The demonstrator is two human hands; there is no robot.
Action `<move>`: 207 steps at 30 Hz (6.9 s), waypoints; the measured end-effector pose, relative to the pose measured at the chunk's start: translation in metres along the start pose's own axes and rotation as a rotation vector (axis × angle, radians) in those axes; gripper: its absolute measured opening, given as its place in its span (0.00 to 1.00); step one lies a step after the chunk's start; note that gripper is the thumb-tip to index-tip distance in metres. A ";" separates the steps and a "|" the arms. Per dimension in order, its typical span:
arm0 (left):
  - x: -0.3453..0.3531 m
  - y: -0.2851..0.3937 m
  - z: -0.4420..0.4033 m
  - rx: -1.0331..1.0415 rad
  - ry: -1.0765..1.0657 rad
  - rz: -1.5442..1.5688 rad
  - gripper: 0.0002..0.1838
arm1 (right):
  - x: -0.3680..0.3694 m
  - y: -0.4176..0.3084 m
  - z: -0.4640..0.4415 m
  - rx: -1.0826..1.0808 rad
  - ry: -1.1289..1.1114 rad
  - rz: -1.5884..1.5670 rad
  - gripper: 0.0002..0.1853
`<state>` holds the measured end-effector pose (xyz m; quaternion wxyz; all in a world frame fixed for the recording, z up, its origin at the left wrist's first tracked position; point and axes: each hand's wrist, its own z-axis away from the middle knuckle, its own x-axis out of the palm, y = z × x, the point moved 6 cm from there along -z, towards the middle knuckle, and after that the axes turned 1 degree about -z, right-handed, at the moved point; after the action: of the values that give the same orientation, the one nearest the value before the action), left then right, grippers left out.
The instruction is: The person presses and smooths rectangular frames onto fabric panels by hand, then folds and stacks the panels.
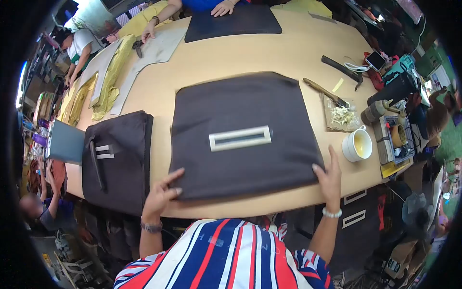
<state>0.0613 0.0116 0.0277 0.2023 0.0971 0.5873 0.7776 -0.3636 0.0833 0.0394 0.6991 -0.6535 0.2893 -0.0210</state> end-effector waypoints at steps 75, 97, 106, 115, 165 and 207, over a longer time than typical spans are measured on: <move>0.049 -0.006 -0.042 0.269 0.227 -1.268 0.35 | 0.274 -0.084 0.014 -0.641 -0.189 0.455 0.39; -0.028 0.060 -0.150 0.150 0.729 -1.062 0.29 | 0.054 -0.023 -0.100 -0.295 0.448 0.616 0.48; -0.049 0.054 -0.195 -0.020 0.694 -0.861 0.38 | 0.080 -0.020 -0.169 0.142 0.352 0.555 0.45; -0.058 0.031 -0.206 0.333 0.517 -0.296 0.42 | 0.058 -0.010 -0.144 0.116 0.471 0.403 0.46; 0.494 -0.136 0.054 -0.118 -1.281 -0.313 0.16 | -0.404 0.278 0.249 0.915 0.745 1.190 0.32; 0.356 0.027 -0.009 0.091 -1.164 -0.008 0.26 | -0.237 0.102 0.158 -0.223 1.294 0.314 0.29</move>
<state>-0.2676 0.1498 0.0197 0.4903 0.5150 0.4127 0.5693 -0.5279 0.3371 0.0313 0.3079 -0.5280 0.7417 -0.2764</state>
